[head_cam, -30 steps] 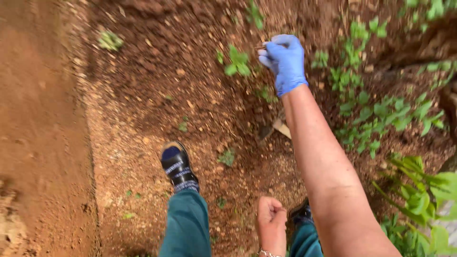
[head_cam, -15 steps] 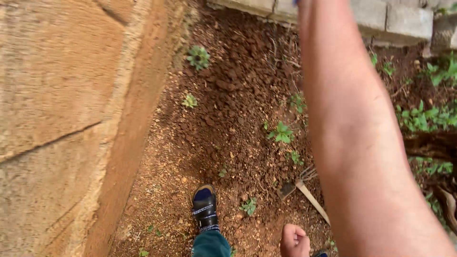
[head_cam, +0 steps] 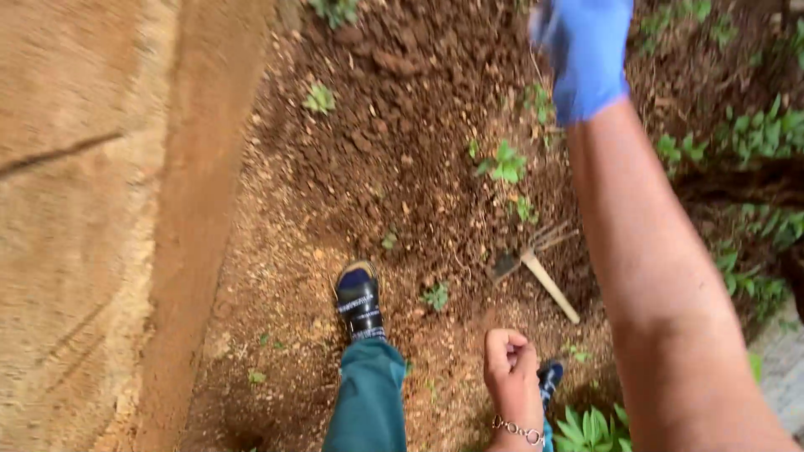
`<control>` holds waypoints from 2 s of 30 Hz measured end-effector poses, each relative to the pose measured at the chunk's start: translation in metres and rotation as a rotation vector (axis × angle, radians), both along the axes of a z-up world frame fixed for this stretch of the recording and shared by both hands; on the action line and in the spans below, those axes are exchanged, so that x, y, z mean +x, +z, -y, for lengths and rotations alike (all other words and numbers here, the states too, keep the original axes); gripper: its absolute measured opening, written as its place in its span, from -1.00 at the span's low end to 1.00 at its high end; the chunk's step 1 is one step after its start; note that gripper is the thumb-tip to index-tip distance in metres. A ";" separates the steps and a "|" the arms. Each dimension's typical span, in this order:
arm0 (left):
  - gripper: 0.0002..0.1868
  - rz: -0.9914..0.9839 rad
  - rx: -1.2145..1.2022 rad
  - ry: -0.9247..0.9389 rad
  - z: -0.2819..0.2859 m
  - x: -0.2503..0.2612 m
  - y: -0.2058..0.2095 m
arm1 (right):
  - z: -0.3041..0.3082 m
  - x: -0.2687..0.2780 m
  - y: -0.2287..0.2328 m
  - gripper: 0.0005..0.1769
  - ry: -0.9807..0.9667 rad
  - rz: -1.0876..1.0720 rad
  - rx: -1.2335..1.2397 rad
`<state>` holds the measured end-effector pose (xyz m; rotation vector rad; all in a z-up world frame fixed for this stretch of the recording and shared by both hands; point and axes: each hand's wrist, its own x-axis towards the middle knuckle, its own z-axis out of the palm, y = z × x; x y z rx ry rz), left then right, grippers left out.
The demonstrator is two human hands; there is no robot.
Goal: The person uses a hand hoe to loosen soil and remove small weeds from a garden bed. They repeatedly strike the ground and pull out weeds by hand, working around existing plants.
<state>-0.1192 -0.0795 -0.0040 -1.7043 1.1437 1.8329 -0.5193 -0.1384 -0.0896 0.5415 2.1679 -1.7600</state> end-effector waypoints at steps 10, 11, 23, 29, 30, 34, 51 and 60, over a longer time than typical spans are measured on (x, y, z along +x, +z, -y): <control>-0.90 0.097 0.126 0.009 -0.036 0.038 0.038 | -0.287 0.382 -0.095 -0.63 -0.033 0.486 0.774; -0.90 0.109 0.127 -0.006 -0.040 0.050 0.035 | -0.307 0.401 -0.112 -0.63 -0.044 0.503 0.772; -0.78 0.170 0.080 0.024 -0.055 0.110 0.004 | -0.339 0.424 -0.199 -0.62 0.737 0.569 1.032; -0.83 0.164 0.055 -0.046 -0.062 0.130 -0.005 | -0.339 0.421 -0.196 -0.67 0.819 0.585 1.061; -0.83 0.148 0.060 -0.044 -0.062 0.132 -0.006 | -0.341 0.426 -0.191 -0.61 0.697 0.648 0.921; -0.84 0.076 0.073 -0.001 -0.067 0.149 -0.015 | -0.320 0.419 -0.121 -0.54 0.679 0.654 0.822; -0.86 0.090 0.090 0.064 -0.069 0.137 -0.013 | -0.265 0.429 -0.141 -0.58 0.236 0.521 0.696; -0.80 0.022 0.107 -0.014 -0.067 0.145 -0.025 | -0.288 0.479 -0.128 -0.60 0.077 0.487 0.742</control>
